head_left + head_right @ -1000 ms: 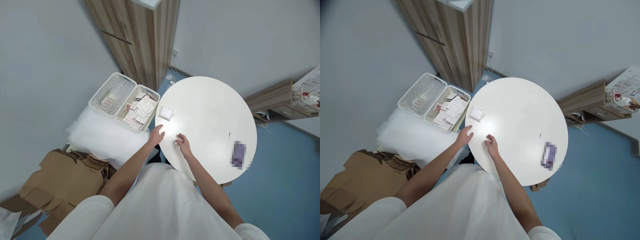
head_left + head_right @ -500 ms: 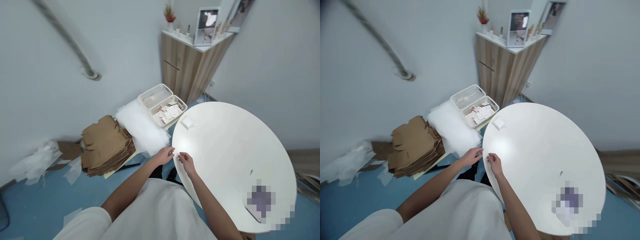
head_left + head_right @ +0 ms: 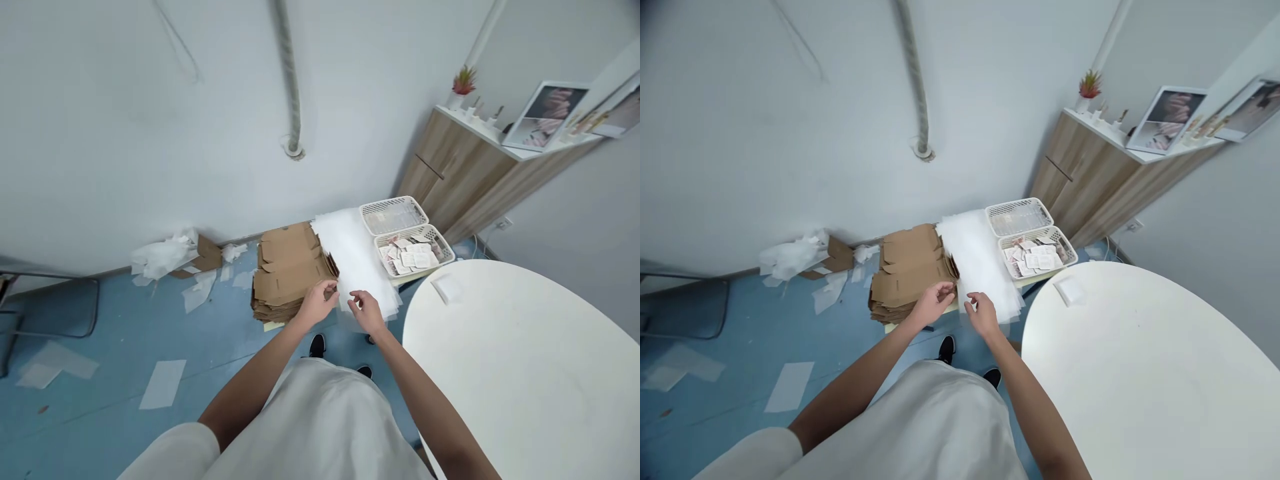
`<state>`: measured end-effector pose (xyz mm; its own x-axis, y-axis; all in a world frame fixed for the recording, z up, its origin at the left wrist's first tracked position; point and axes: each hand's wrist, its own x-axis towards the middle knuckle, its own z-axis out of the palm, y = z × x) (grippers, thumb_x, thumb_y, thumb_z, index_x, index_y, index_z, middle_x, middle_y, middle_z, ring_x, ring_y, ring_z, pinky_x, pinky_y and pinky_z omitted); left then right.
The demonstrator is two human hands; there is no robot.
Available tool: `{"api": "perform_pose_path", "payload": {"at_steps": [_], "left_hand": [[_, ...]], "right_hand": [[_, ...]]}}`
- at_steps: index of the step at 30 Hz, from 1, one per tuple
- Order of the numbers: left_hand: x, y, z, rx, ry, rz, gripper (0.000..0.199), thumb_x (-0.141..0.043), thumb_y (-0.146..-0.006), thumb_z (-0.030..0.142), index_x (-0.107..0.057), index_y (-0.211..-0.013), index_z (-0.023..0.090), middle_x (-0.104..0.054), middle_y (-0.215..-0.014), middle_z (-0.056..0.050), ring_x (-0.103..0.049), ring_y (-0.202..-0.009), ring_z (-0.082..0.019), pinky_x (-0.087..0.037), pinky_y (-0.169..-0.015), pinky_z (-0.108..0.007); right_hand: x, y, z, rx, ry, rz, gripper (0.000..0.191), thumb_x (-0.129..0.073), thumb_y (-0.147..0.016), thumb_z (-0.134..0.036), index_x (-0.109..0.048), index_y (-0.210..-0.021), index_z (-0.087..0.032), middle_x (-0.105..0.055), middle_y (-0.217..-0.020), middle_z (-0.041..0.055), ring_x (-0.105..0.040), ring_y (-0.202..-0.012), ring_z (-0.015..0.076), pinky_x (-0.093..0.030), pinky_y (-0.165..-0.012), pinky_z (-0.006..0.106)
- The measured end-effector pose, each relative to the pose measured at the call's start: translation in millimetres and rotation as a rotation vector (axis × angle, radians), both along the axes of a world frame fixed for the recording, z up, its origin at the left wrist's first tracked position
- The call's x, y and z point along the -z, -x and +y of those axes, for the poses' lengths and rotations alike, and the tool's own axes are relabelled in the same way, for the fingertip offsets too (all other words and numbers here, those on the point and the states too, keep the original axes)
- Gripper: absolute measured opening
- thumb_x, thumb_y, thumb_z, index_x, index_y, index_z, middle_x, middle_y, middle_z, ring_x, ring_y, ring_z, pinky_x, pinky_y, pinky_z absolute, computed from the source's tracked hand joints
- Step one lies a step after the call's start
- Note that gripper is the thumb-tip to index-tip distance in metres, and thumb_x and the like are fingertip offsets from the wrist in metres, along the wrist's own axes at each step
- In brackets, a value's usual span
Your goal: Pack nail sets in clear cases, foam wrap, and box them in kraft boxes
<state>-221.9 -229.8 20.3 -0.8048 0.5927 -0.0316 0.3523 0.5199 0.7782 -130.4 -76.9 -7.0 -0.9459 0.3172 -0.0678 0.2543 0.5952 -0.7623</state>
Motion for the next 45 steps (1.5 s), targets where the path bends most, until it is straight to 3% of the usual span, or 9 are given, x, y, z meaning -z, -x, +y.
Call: {"api": "perform_pose_path", "payload": {"at_steps": [6, 11, 20, 24, 31, 36, 40, 42, 45], "left_hand": [[9.2, 42, -61, 0.000, 0.429, 0.138, 0.042, -0.047, -0.080, 0.043, -0.051, -0.114, 0.018, -0.057, -0.112, -0.011, -0.050, -0.107, -0.028, -0.040, -0.086, -0.040], [24.1, 59, -91, 0.037, 0.551, 0.050, 0.060, -0.043, -0.076, 0.058, -0.048, -0.119, 0.017, -0.053, -0.115, -0.014, -0.046, -0.110, -0.030, -0.039, -0.085, -0.039], [30.6, 68, -101, 0.061, 0.470, -0.009, 0.076, -0.052, -0.063, 0.066, -0.047, -0.120, 0.015, -0.050, -0.117, -0.014, -0.044, -0.112, -0.030, -0.039, -0.087, -0.038], [27.5, 67, -99, 0.069, 0.514, -0.011, 0.070, -0.055, -0.063, 0.064, -0.051, -0.115, 0.018, -0.049, -0.115, -0.014, -0.043, -0.111, -0.030, -0.040, -0.085, -0.039], [26.0, 65, -98, 0.113, 0.492, 0.058, 0.052, -0.052, -0.072, 0.055, -0.055, -0.108, 0.017, -0.051, -0.111, -0.015, -0.046, -0.107, -0.031, -0.042, -0.081, -0.041], [22.6, 63, -95, 0.207, 0.498, 0.133, 0.031, -0.034, -0.089, 0.033, -0.059, -0.092, 0.014, -0.060, -0.096, -0.015, -0.057, -0.094, -0.025, -0.043, -0.079, -0.038], [19.8, 61, -92, 0.254, 0.568, 0.152, 0.022, -0.036, -0.084, 0.011, -0.055, -0.095, 0.012, -0.063, -0.087, -0.014, -0.062, -0.084, -0.024, -0.043, -0.077, -0.039], [19.8, 62, -91, 0.262, 0.592, 0.157, 0.022, -0.038, -0.082, 0.008, -0.054, -0.096, 0.010, -0.064, -0.085, -0.016, -0.063, -0.082, -0.025, -0.044, -0.076, -0.040], [20.5, 65, -91, 0.252, 0.594, 0.176, 0.021, -0.037, -0.082, 0.010, -0.054, -0.096, 0.008, -0.063, -0.084, -0.018, -0.063, -0.083, -0.027, -0.044, -0.074, -0.040]], "right_hand": [[-23.4, 78, -45, -0.186, -0.652, -0.046, 0.031, -0.046, -0.082, -0.022, -0.049, -0.113, -0.017, -0.056, -0.100, 0.0112, -0.050, -0.094, 0.0230, -0.038, -0.077, 0.033], [-20.4, 114, -60, -0.176, -0.860, -0.265, 0.027, -0.050, -0.080, -0.020, -0.047, -0.106, -0.016, -0.056, -0.100, 0.0124, -0.053, -0.091, 0.0232, -0.039, -0.072, 0.032], [-20.7, 126, -43, -0.015, -0.747, -0.525, 0.021, -0.043, -0.084, -0.021, -0.040, -0.104, -0.017, -0.057, -0.096, 0.0100, -0.059, -0.084, 0.0198, -0.038, -0.061, 0.026], [-22.6, 126, -43, 0.006, -0.718, -0.536, 0.022, -0.047, -0.082, -0.024, -0.042, -0.102, -0.019, -0.056, -0.101, 0.0096, -0.059, -0.086, 0.0193, -0.038, -0.064, 0.026], [-30.6, 124, -44, -0.002, -0.712, -0.541, 0.018, -0.036, -0.087, -0.026, -0.049, -0.096, -0.017, -0.062, -0.087, 0.0124, -0.061, -0.082, 0.0233, -0.038, -0.064, 0.029], [-40.8, 121, -40, 0.029, -0.667, -0.516, 0.028, -0.029, -0.089, -0.028, -0.050, -0.104, -0.016, -0.063, -0.084, 0.0131, -0.060, -0.078, 0.0234, -0.037, -0.063, 0.030], [-52.5, 110, -51, 0.042, -0.672, -0.291, 0.032, -0.027, -0.090, -0.027, -0.048, -0.112, -0.015, -0.063, -0.093, 0.0126, -0.057, -0.086, 0.0220, -0.037, -0.070, 0.030], [-57.2, 102, -64, -0.016, -0.694, -0.142, 0.031, -0.031, -0.090, -0.029, -0.050, -0.110, -0.014, -0.062, -0.098, 0.0125, -0.056, -0.091, 0.0214, -0.037, -0.075, 0.029], [-55.2, 90, -87, -0.333, -0.613, -0.191, 0.028, -0.037, -0.088, -0.035, -0.056, -0.098, -0.016, -0.065, -0.087, 0.0082, -0.059, -0.082, 0.0187, -0.038, -0.072, 0.027]]}}
